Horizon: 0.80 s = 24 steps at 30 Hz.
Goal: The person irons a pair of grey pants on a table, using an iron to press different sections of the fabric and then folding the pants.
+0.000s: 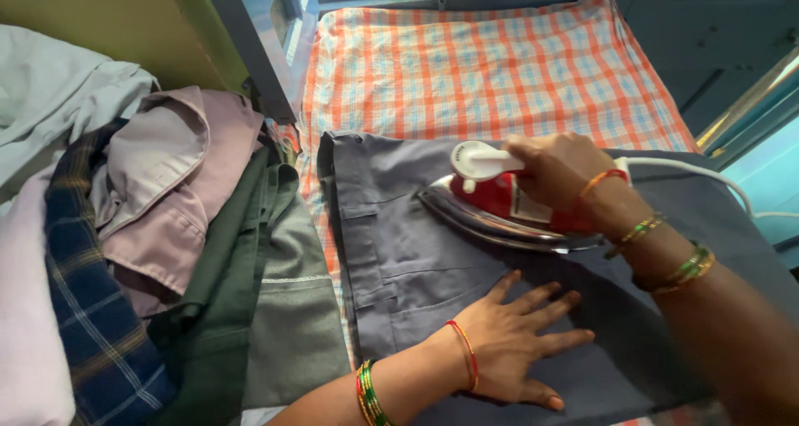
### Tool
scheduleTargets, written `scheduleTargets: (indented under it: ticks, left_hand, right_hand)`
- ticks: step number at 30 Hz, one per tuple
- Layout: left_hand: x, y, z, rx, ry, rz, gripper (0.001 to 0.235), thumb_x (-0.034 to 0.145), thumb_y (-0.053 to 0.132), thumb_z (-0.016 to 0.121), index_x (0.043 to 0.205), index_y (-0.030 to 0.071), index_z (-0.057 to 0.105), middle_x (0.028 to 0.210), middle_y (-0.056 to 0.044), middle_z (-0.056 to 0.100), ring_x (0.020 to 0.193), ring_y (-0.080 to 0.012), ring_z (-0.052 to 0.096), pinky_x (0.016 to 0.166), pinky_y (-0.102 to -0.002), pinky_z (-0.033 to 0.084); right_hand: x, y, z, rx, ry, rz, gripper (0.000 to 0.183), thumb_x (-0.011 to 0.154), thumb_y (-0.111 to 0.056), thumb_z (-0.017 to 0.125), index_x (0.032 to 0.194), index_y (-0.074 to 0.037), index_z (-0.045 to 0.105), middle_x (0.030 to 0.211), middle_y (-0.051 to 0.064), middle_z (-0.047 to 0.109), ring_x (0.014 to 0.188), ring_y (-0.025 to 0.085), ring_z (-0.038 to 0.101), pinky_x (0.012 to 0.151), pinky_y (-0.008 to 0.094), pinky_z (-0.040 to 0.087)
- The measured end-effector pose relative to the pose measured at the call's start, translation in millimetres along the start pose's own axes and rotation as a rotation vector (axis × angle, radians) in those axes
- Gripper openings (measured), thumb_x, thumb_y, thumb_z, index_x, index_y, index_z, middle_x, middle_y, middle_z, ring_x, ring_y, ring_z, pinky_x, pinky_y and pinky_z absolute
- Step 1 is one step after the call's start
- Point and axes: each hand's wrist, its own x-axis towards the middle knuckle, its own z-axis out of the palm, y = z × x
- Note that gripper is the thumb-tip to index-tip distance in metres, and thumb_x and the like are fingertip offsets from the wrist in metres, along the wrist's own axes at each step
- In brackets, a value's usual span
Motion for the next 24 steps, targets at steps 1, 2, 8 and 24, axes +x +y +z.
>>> scheduleTargets:
  ticks: [1, 2, 8, 24]
  left_hand:
    - [0.0, 0.1, 0.7, 0.002, 0.0, 0.0, 0.091, 0.083, 0.08, 0.052, 0.158, 0.03, 0.042, 0.17, -0.014, 0.03, 0.157, -0.0344, 0.026, 0.123, -0.067, 0.015]
    - [-0.4, 0.1, 1.2, 0.006, 0.004, -0.002, 0.09, 0.082, 0.08, 0.052, 0.157, 0.03, 0.043, 0.17, -0.014, 0.03, 0.157, -0.0344, 0.026, 0.123, -0.067, 0.016]
    - [-0.6, -0.3, 2.7, 0.018, 0.009, -0.001, 0.087, 0.083, 0.08, 0.051, 0.156, 0.032, 0.044, 0.17, -0.015, 0.03, 0.157, -0.0351, 0.027, 0.121, -0.068, 0.018]
    - [-2.7, -1.5, -1.3, 0.004, 0.035, 0.015, 0.087, 0.081, 0.079, 0.054, 0.155, 0.033, 0.046, 0.171, -0.014, 0.03, 0.159, -0.0345, 0.027, 0.122, -0.068, 0.019]
  right_hand:
    - [5.8, -6.5, 0.3, 0.011, 0.024, -0.03, 0.03, 0.09, -0.024, 0.072, 0.118, -0.015, 0.067, 0.084, 0.011, 0.075, 0.074, 0.027, 0.075, 0.068, 0.041, 0.061]
    - [11.8, -12.9, 0.4, 0.021, 0.048, -0.059, 0.026, 0.09, -0.023, 0.072, 0.114, -0.014, 0.067, 0.084, 0.01, 0.075, 0.075, 0.028, 0.075, 0.068, 0.042, 0.061]
    - [37.0, -50.4, -4.7, 0.082, 0.126, -0.158, 0.02, 0.089, -0.023, 0.07, 0.103, -0.011, 0.065, 0.086, 0.011, 0.074, 0.078, 0.033, 0.073, 0.069, 0.047, 0.059]
    - [25.0, -45.6, -13.9, 0.064, -0.075, 0.065, 0.019, 0.094, -0.014, 0.065, 0.112, -0.009, 0.065, 0.083, 0.017, 0.073, 0.078, 0.031, 0.075, 0.07, 0.044, 0.063]
